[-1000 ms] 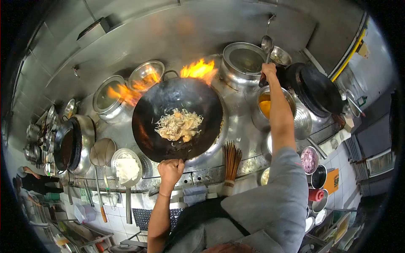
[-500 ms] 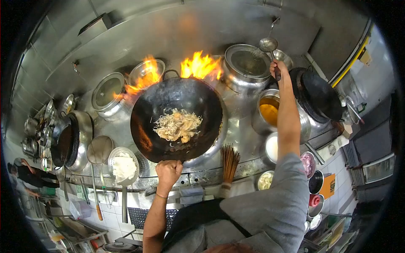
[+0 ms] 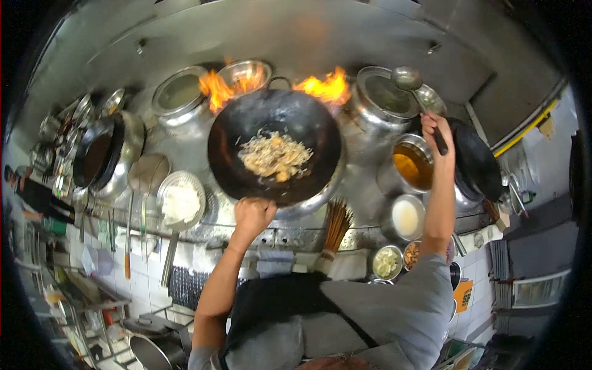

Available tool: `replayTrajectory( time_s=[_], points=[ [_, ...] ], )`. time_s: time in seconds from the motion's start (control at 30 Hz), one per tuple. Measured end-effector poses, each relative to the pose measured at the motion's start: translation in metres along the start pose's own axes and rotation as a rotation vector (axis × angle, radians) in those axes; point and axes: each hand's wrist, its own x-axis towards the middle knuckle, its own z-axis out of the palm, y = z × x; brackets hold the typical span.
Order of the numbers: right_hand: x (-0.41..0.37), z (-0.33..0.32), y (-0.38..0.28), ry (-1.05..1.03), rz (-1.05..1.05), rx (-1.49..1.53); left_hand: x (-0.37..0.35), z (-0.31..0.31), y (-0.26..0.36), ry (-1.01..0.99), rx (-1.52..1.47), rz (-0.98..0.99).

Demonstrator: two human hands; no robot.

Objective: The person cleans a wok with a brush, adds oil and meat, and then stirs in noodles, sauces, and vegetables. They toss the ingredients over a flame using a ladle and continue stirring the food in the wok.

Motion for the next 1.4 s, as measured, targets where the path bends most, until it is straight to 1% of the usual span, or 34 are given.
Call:
replayTrajectory(
  time_s=[0.03,0.07,0.13,0.2,0.23,0.27,0.33,0.4,0.47,0.53,0.57,0.6,0.63,0.67,0.7,0.73,0.77,0.8,0.87,0.9,0.97,1.0,1.03,1.1,1.13,1.2,1.23,1.27,1.33,1.37,1.4],
  points=[
    [-0.018,0.012,0.009,-0.008,0.014,0.003,0.0,0.003,-0.002,0.018,-0.021,0.019],
    [-0.031,0.012,0.014,-0.155,0.134,0.051,-0.001,0.006,-0.005,0.037,-0.041,0.038],
    [-0.08,0.053,0.039,-0.096,0.19,0.17,0.001,0.004,-0.006,-0.002,-0.076,0.023],
    [-0.117,0.075,0.062,-0.158,0.413,0.382,0.003,-0.001,-0.005,-0.013,-0.075,0.028],
    [-0.132,0.084,0.078,-0.201,0.466,0.464,0.005,-0.001,-0.005,0.004,-0.083,0.018],
    [-0.144,0.093,0.096,-0.188,0.523,0.532,0.005,0.002,-0.007,0.006,-0.075,0.029],
    [-0.159,0.108,0.136,-0.198,0.581,0.591,-0.003,0.006,-0.008,0.012,-0.076,0.036],
    [-0.155,0.112,0.175,-0.224,0.738,0.728,-0.005,0.007,-0.005,0.004,-0.088,0.033],
    [-0.154,0.132,0.21,-0.199,0.78,0.673,-0.007,-0.015,0.009,0.011,-0.079,0.039],
    [-0.142,0.135,0.244,-0.255,0.713,0.533,-0.013,-0.034,0.016,-0.011,-0.118,0.091],
    [-0.133,0.128,0.26,-0.286,0.681,0.509,-0.01,-0.02,0.009,0.054,-0.075,0.112],
    [-0.127,0.127,0.271,-0.316,0.651,0.481,-0.005,-0.02,0.006,0.001,-0.065,0.068],
    [-0.13,0.136,0.276,-0.226,0.588,0.392,-0.005,-0.017,0.002,-0.023,-0.078,0.032],
    [-0.137,0.138,0.274,-0.224,0.589,0.37,-0.002,-0.016,-0.002,-0.034,-0.09,-0.002],
    [-0.146,0.139,0.271,-0.235,0.467,0.079,-0.003,-0.014,-0.003,-0.011,-0.102,-0.01],
    [-0.154,0.138,0.269,-0.242,0.34,-0.202,-0.011,-0.018,0.0,-0.031,-0.109,0.025],
    [-0.165,0.143,0.267,-0.085,0.316,-0.322,-0.018,-0.022,-0.001,-0.061,-0.113,0.061],
    [-0.183,0.146,0.265,0.027,0.146,-0.481,-0.019,-0.021,-0.004,-0.062,-0.121,0.054],
    [-0.216,0.15,0.254,0.034,0.094,-0.763,-0.014,-0.016,-0.008,-0.071,-0.143,0.061],
    [-0.231,0.156,0.253,0.038,0.097,-0.779,-0.01,-0.01,-0.014,-0.033,-0.179,0.075],
    [-0.257,0.169,0.253,0.178,0.08,-0.848,-0.001,0.007,-0.024,0.01,-0.189,0.08],
    [-0.259,0.168,0.255,0.185,0.077,-0.847,0.002,0.012,-0.028,0.016,-0.175,0.087],
    [-0.261,0.163,0.255,0.153,0.117,-0.776,-0.001,0.007,-0.028,0.011,-0.183,0.098],
    [-0.261,0.15,0.258,0.097,0.166,-0.632,-0.004,-0.001,-0.025,-0.06,-0.209,0.14],
    [-0.258,0.153,0.262,0.106,0.15,-0.631,0.002,-0.009,-0.024,-0.058,-0.215,0.157],
    [-0.259,0.159,0.285,0.017,0.11,-0.431,-0.007,-0.014,-0.023,-0.168,-0.204,0.136],
    [-0.252,0.154,0.303,0.063,0.032,-0.548,-0.005,-0.002,-0.027,-0.088,-0.234,0.116],
    [-0.256,0.168,0.319,0.125,-0.071,-0.662,-0.008,-0.002,-0.029,-0.089,-0.246,0.109],
    [-0.274,0.18,0.334,0.132,-0.143,-0.729,-0.001,-0.003,-0.034,0.014,-0.245,0.136],
    [-0.28,0.164,0.338,0.087,-0.12,-0.654,0.005,-0.006,-0.037,0.018,-0.249,0.132],
    [-0.281,0.154,0.348,0.089,-0.117,-0.658,0.009,-0.011,-0.039,0.041,-0.26,0.147]
  ],
)
